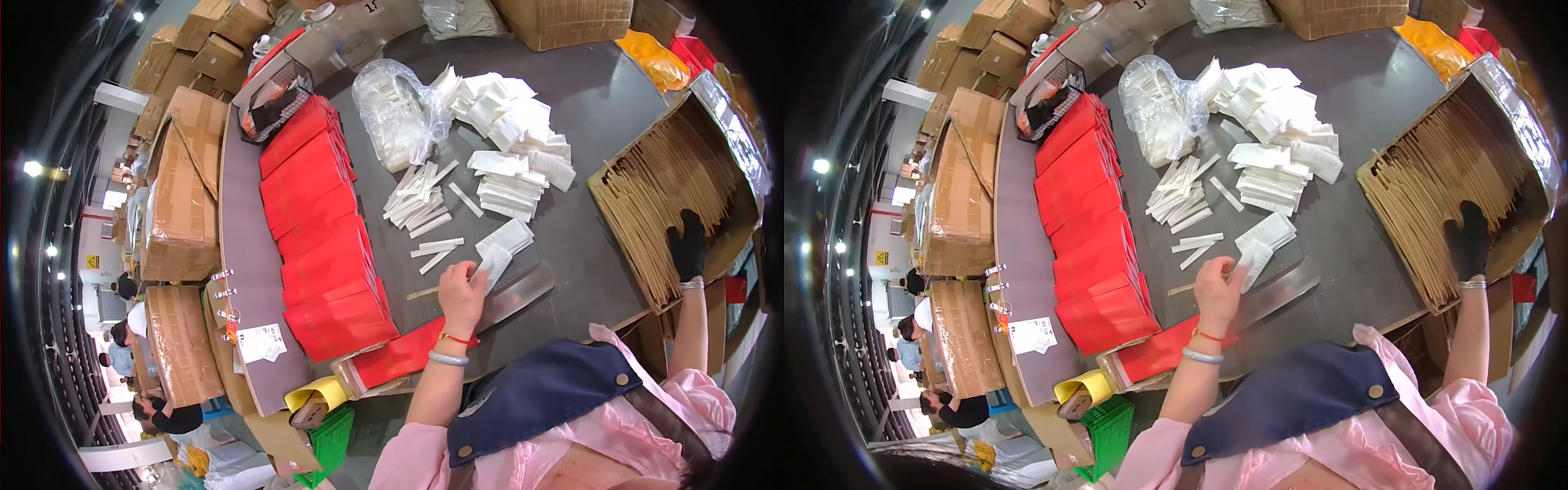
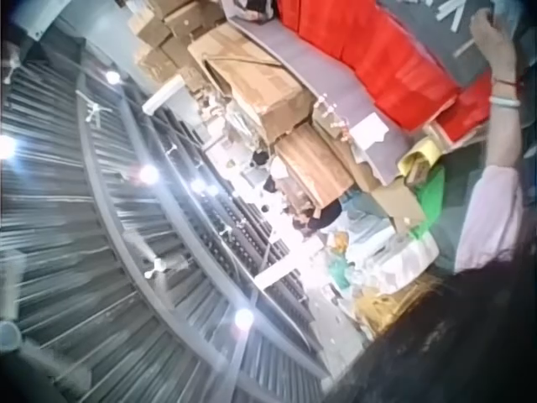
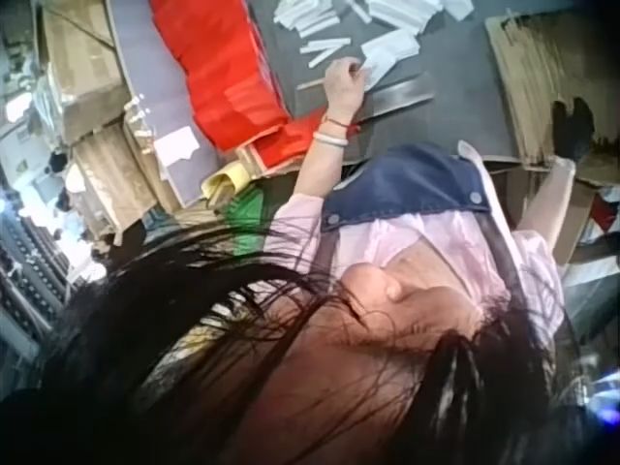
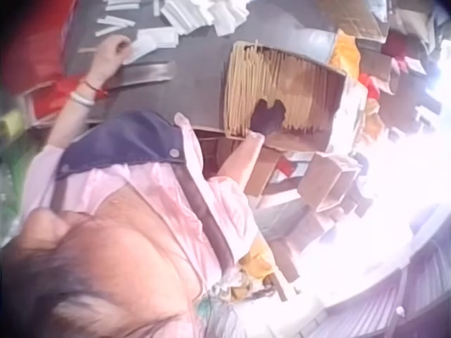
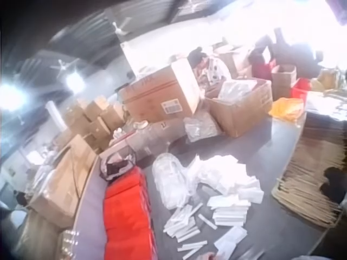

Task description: Packing incense sticks into small paper sleeves and then into larger bags at a workbench.

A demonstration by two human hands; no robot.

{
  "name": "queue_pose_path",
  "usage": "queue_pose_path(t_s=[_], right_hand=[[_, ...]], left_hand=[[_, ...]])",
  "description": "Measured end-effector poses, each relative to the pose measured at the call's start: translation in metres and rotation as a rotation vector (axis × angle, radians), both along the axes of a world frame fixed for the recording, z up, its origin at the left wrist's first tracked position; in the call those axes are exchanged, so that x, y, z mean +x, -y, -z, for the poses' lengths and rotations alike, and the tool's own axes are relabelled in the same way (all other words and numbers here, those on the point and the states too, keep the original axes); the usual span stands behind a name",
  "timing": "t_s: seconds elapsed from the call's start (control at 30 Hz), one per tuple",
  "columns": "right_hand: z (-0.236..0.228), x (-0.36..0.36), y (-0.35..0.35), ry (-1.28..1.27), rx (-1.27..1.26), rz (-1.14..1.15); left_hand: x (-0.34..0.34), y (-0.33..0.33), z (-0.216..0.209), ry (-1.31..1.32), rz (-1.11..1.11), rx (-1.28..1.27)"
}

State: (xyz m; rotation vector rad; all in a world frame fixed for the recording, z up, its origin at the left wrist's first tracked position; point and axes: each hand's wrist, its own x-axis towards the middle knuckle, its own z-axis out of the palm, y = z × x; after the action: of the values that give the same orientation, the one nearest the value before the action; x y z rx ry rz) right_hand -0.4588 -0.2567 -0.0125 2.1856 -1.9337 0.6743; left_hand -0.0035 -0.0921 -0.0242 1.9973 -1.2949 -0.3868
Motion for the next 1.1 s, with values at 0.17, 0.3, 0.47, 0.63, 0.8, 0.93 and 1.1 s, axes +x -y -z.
queue_pose_path(t_s=[0.17, 0.3, 0.47, 0.63, 0.8, 0.93, 1.1], right_hand=[[0.023, -0.031, 0.015, -0.070, 0.202, -0.093], [0.034, -0.053, 0.023, 0.016, 0.263, -0.083], [0.017, -0.023, 0.021, 0.097, 0.311, -0.117], [-0.013, -0.004, 0.021, 0.055, 0.521, 0.023], [-0.001, -0.017, 0.015, 0.031, 0.383, 0.124], [-0.009, -0.012, 0.014, 0.347, 0.082, 0.161], [-0.063, 0.130, -0.032, 0.312, 0.340, -0.635]], left_hand=[[0.000, -0.001, 0.005, 0.177, 0.058, 0.195], [-0.002, 0.007, -0.010, 0.028, 0.109, 0.195], [-0.003, -0.007, -0.046, -0.251, 0.249, 0.213], [-0.022, -0.032, -0.025, 0.299, 0.370, 0.162], [-0.020, -0.045, -0.035, 0.215, 0.243, 0.068], [0.007, -0.089, -0.036, 0.235, 0.109, 0.151], [0.010, -0.086, -0.027, 0.180, 0.251, 0.168]])
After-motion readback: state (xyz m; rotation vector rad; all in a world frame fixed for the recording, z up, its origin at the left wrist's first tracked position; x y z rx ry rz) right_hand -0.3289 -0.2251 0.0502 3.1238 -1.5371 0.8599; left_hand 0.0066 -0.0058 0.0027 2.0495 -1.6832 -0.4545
